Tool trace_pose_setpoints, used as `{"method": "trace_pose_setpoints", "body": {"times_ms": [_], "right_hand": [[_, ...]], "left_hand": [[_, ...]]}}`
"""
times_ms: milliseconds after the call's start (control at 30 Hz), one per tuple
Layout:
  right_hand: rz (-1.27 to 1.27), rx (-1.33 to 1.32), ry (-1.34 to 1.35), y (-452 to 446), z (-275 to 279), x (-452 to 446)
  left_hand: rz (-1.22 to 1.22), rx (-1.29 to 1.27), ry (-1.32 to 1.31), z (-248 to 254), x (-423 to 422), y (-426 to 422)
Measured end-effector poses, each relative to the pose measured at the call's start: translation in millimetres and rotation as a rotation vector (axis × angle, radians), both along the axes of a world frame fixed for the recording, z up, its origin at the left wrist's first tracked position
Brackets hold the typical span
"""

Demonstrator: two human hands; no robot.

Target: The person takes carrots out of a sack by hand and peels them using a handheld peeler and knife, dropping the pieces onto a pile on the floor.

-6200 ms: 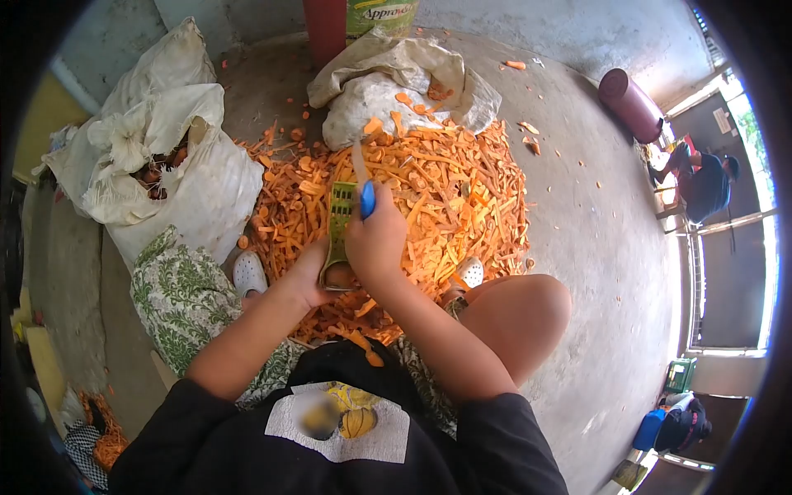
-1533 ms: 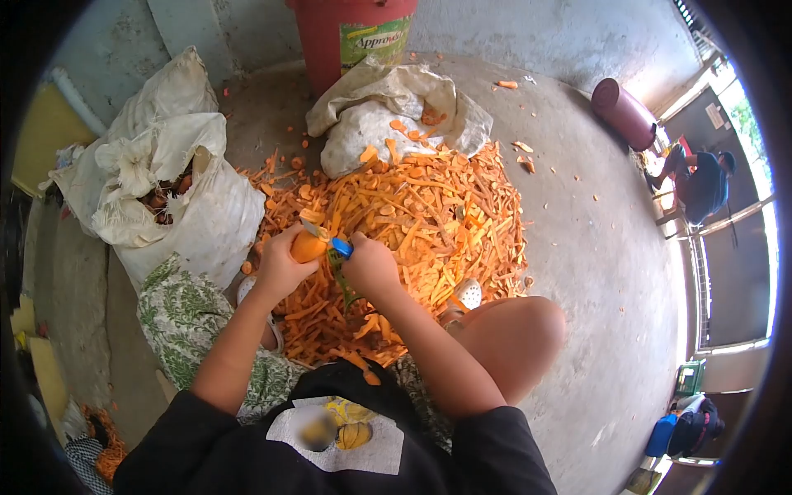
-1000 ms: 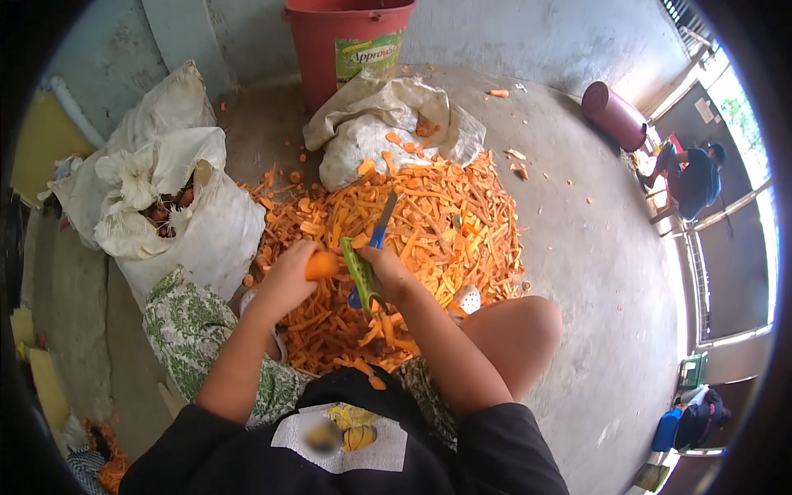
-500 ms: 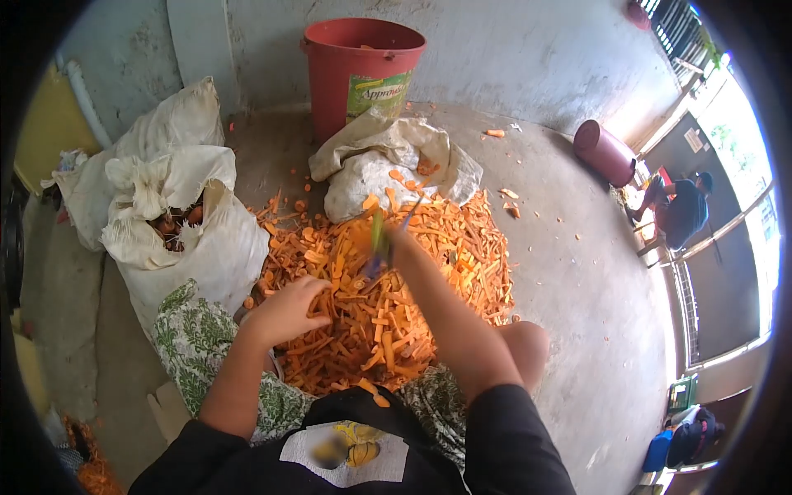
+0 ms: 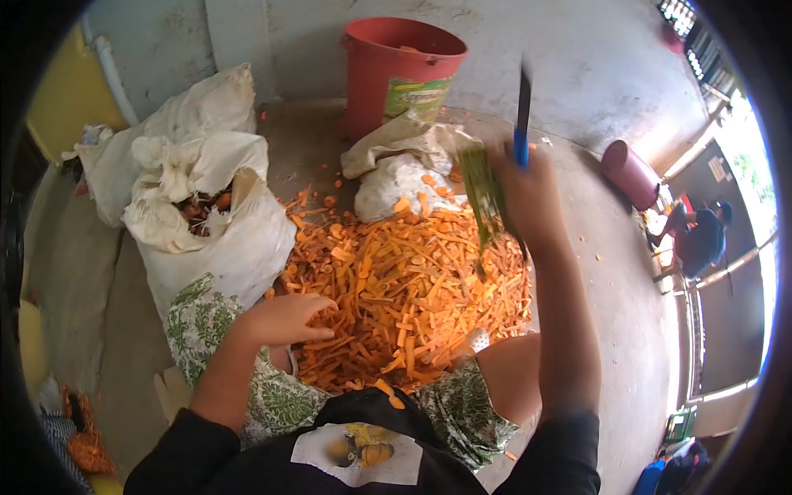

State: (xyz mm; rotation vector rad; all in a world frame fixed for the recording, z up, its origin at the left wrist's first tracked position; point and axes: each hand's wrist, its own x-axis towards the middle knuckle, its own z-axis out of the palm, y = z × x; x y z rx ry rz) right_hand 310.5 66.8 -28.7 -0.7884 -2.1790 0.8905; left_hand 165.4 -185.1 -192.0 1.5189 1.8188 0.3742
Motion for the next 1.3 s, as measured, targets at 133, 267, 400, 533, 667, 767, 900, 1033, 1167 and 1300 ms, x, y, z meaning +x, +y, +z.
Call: {"method": "trace_pose_setpoints", "body": {"times_ms": [133, 267, 400, 533, 667, 767, 900, 1033, 1167, 1300], "right_hand": [[-0.113, -0.457, -0.228, -8, -72, 47], [-0.201, -0.598, -0.261, 12, -168, 78], [-0.180, -0.525, -0.361, -2, -157, 61], [-0.240, -0.235, -0.520, 46, -214, 92], [-0.228, -0.174, -0.610, 41, -212, 96], [-0.190, -0.021, -0.774, 47, -218, 102], [-0.230, -0.044, -0.775, 56, -227, 105], [-0.232, -0.035, -0.858, 47, -217, 95], [-0.229, -0.021, -0.878, 42, -217, 90], [-0.222, -0.006, -0.911, 42, -218, 87]], "left_hand": [[0.081, 0.090, -0.102, 22, -63, -19], [0.331, 0.085, 0.235, -39, -203, -30], [0.622, 0.173, 0.543, -135, -315, -70], [0.722, -0.158, 0.717, -189, -317, -106], [0.677, -0.342, 0.975, -203, -297, -112], [0.719, -0.359, 0.975, -197, -302, -107], [0.860, -0.379, 0.956, -185, -323, -101], [1.042, -0.441, 0.931, -181, -348, -128], [1.115, -0.446, 0.876, -157, -353, -129], [0.889, -0.127, 1.395, -222, -394, -172]]}}
